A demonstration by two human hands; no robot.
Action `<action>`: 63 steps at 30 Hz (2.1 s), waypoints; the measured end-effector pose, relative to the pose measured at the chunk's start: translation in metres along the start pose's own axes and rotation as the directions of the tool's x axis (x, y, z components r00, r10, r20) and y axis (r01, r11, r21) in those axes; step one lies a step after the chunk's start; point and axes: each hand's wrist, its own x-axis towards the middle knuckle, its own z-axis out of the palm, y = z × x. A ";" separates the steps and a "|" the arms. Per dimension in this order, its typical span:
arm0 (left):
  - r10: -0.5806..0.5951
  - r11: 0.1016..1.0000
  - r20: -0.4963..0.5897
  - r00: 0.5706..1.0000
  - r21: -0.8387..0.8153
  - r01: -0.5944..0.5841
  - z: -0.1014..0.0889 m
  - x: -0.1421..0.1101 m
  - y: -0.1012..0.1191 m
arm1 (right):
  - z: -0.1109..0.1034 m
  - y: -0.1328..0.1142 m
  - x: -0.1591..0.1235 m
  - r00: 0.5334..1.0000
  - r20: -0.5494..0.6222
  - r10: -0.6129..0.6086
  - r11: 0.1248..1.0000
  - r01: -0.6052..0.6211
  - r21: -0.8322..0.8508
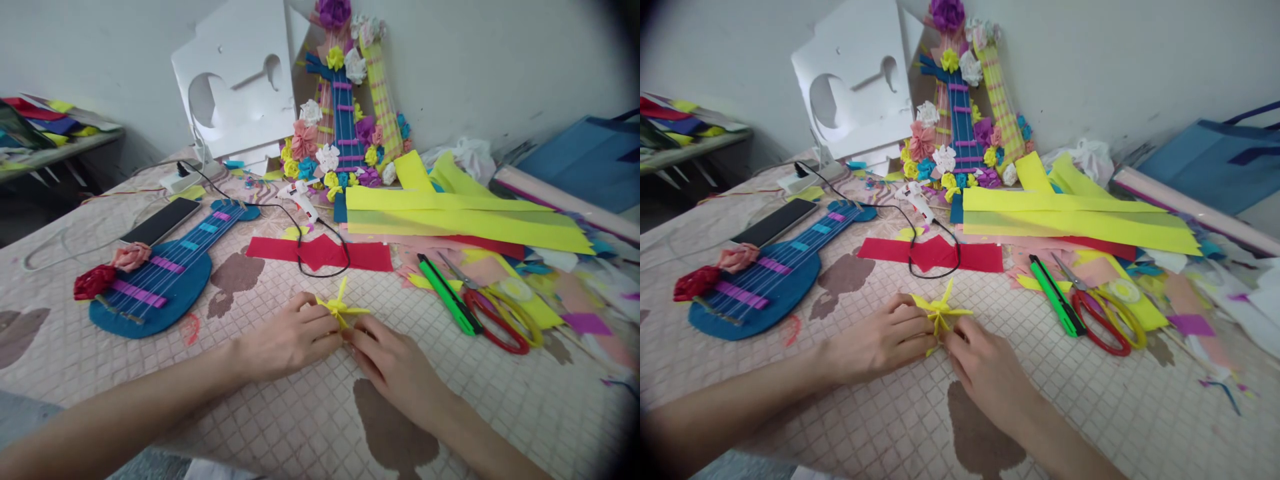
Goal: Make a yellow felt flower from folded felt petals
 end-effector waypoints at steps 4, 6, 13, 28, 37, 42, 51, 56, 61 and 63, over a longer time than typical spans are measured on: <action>-0.007 1.000 -0.017 1.000 0.028 0.008 0.001 -0.001 0.002 | -0.001 0.000 0.000 1.000 0.029 0.010 1.000 -0.010 0.009; 0.001 0.999 -0.024 1.000 0.034 0.000 0.001 -0.002 0.003 | -0.001 0.000 0.001 0.999 0.040 0.015 1.000 -0.015 0.009; 0.024 1.000 -0.042 0.999 0.011 -0.023 0.006 -0.004 -0.001 | -0.002 -0.001 0.000 1.000 0.013 -0.005 1.000 0.005 -0.002; -0.021 0.997 -0.039 0.999 -0.074 0.018 0.008 -0.004 0.001 | -0.002 -0.001 0.000 1.000 -0.003 -0.001 1.000 0.001 0.013; 0.026 1.000 -0.053 0.998 0.000 -0.026 0.010 -0.004 0.004 | -0.001 -0.001 -0.001 1.000 -0.020 -0.018 1.000 0.019 0.004; 0.032 0.999 -0.067 0.997 0.006 -0.031 0.012 -0.004 0.004 | -0.001 -0.001 -0.001 1.000 0.010 -0.006 1.000 0.007 -0.011; -0.016 0.998 -0.045 0.999 -0.064 0.013 0.013 -0.003 0.003 | -0.001 -0.001 -0.001 1.000 -0.001 -0.031 0.998 0.031 -0.060; -0.095 0.980 -0.053 0.994 -0.182 0.084 0.016 -0.005 0.004 | -0.002 -0.002 0.000 1.000 -0.013 -0.017 0.998 0.017 -0.057; -0.167 0.955 -0.069 0.984 -0.260 0.143 0.019 -0.006 0.004 | -0.001 -0.005 0.002 0.998 -0.062 -0.005 0.998 0.001 -0.062; -0.184 0.951 -0.069 0.980 -0.266 0.160 0.019 -0.006 0.004 | 0.000 -0.008 0.004 0.995 -0.101 -0.002 0.997 -0.005 -0.074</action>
